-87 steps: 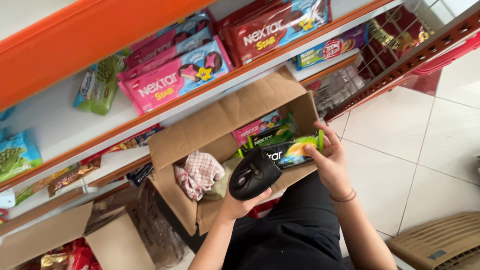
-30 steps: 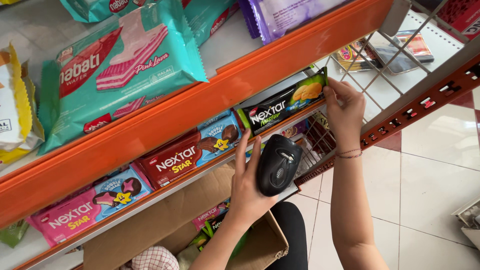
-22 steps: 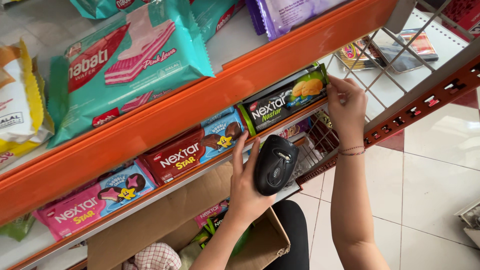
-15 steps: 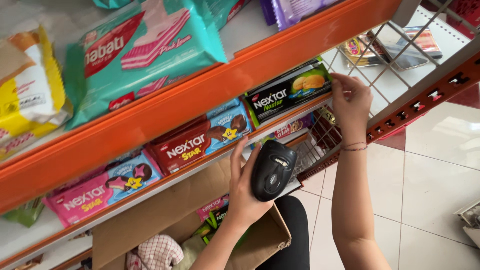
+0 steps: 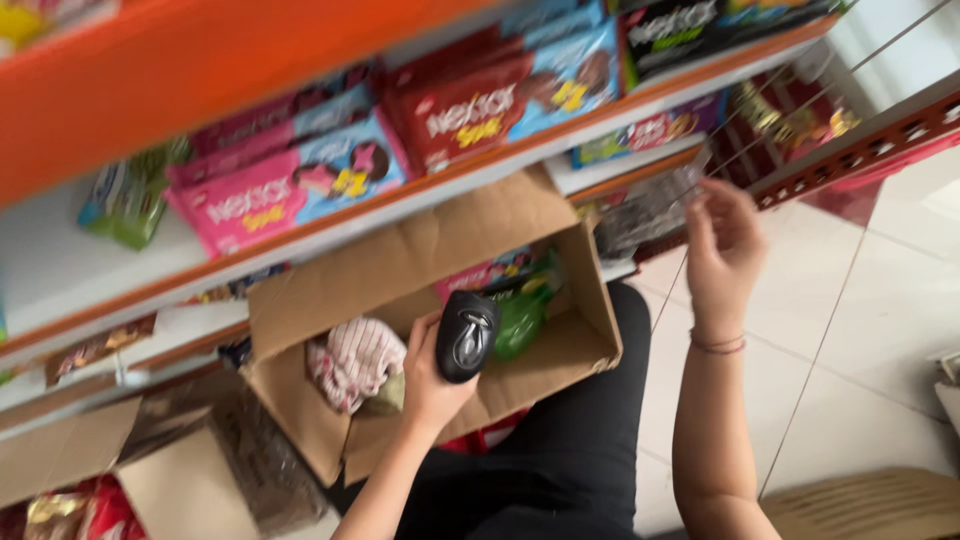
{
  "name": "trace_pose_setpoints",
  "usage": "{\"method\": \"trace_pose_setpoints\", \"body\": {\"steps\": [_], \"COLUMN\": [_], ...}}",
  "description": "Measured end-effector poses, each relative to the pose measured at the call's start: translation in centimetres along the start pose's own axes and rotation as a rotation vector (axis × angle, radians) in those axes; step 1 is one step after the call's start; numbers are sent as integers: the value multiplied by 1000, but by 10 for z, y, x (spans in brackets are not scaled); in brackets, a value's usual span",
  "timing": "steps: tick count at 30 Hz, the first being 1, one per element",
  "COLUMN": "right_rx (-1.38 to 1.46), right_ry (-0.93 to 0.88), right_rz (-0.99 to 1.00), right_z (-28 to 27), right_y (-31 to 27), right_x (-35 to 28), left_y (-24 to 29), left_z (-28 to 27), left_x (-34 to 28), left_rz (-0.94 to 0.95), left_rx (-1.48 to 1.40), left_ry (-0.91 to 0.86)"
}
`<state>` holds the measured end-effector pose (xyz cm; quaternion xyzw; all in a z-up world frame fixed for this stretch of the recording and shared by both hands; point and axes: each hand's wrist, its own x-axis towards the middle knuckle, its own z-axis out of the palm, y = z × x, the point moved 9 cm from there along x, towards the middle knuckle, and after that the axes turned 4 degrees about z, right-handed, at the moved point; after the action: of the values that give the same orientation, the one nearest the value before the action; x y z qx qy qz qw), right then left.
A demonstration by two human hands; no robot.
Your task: The person scans several food packages using a handheld barcode scanner, places them into a cardboard box, and then uses a spray bottle and a cloth to wipe a shelf in a store.
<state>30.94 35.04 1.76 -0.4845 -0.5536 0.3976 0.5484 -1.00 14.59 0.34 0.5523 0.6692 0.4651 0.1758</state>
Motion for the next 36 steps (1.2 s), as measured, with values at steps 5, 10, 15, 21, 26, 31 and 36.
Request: {"method": "trace_pose_setpoints", "body": {"steps": [5, 10, 15, 21, 26, 31, 36], "right_rx": [59, -213, -718, -951, -935, -884, -823], "right_ry": [-231, -427, -511, -610, -583, -584, -527], "right_rz": [288, 419, -56, 11, 26, 59, 75], "right_z": [75, 140, 182, 200, 198, 193, 184], "right_y": [96, 171, 155, 166, 160, 163, 172], "right_x": [-107, -171, -179, -190, -190, -188, -191], "left_y": [-79, -144, -194, -263, -306, -308, -267], "left_z": [-13, 1, 41, 103, 156, 163, 128], "left_x": [-43, -57, -46, -34, -26, -25, -29], "left_rz": [-40, -85, -134, -305, -474, -593, -573], "left_rx": [58, -32, -151, -189, -396, -567, -719], "left_ry": [-21, -50, -167, -319, -469, -455, -331]}}
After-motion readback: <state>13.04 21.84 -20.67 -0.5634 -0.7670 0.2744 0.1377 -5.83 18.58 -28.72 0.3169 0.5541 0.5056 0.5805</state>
